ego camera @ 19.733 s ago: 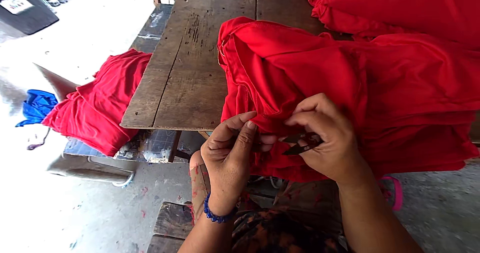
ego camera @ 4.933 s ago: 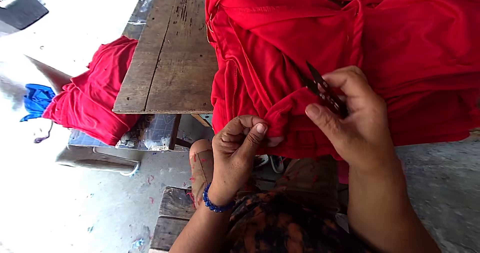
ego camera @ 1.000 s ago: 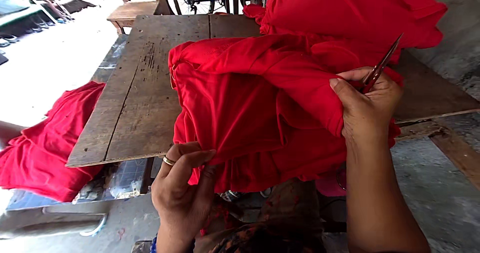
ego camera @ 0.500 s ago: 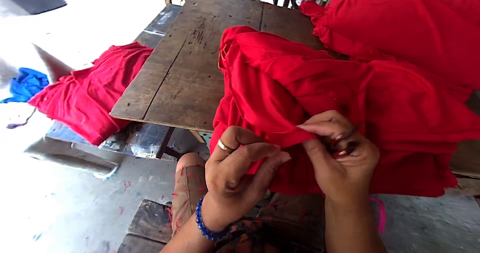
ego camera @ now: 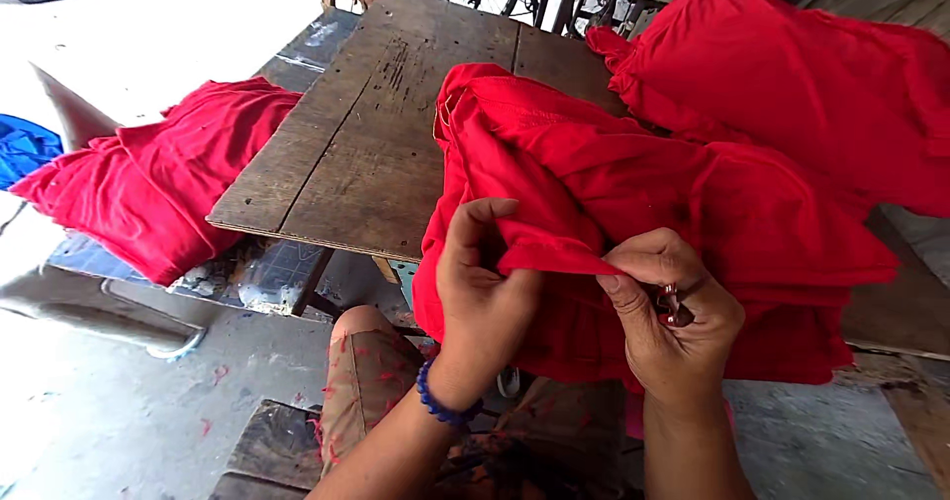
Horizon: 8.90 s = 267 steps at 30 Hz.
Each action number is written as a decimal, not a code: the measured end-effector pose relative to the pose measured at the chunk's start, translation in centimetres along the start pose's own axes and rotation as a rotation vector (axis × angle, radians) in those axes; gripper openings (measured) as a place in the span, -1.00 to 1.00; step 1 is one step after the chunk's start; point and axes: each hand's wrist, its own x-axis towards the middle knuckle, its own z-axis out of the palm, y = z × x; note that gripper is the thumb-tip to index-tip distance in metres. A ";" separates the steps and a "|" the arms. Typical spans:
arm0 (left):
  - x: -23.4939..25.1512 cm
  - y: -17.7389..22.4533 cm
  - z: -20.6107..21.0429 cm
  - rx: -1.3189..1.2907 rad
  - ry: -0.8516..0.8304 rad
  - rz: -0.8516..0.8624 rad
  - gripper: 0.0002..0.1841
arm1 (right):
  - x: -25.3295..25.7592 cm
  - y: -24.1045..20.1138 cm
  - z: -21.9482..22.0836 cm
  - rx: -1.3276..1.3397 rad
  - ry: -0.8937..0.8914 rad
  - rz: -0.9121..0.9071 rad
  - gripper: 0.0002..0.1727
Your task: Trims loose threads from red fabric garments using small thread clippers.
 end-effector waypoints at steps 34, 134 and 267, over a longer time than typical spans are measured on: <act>-4.2 -1.7 -2.0 -0.234 0.167 0.057 -0.51 | -4.9 1.7 1.7 -0.005 -0.066 0.122 -0.84; -5.2 -2.5 -2.8 -0.275 0.060 0.242 -0.94 | -2.7 -1.9 3.9 -0.329 -0.220 0.106 -0.67; -5.0 -1.6 -4.2 -0.318 -0.119 -0.118 -0.83 | -3.5 -3.0 2.6 -0.560 -0.142 0.125 -0.68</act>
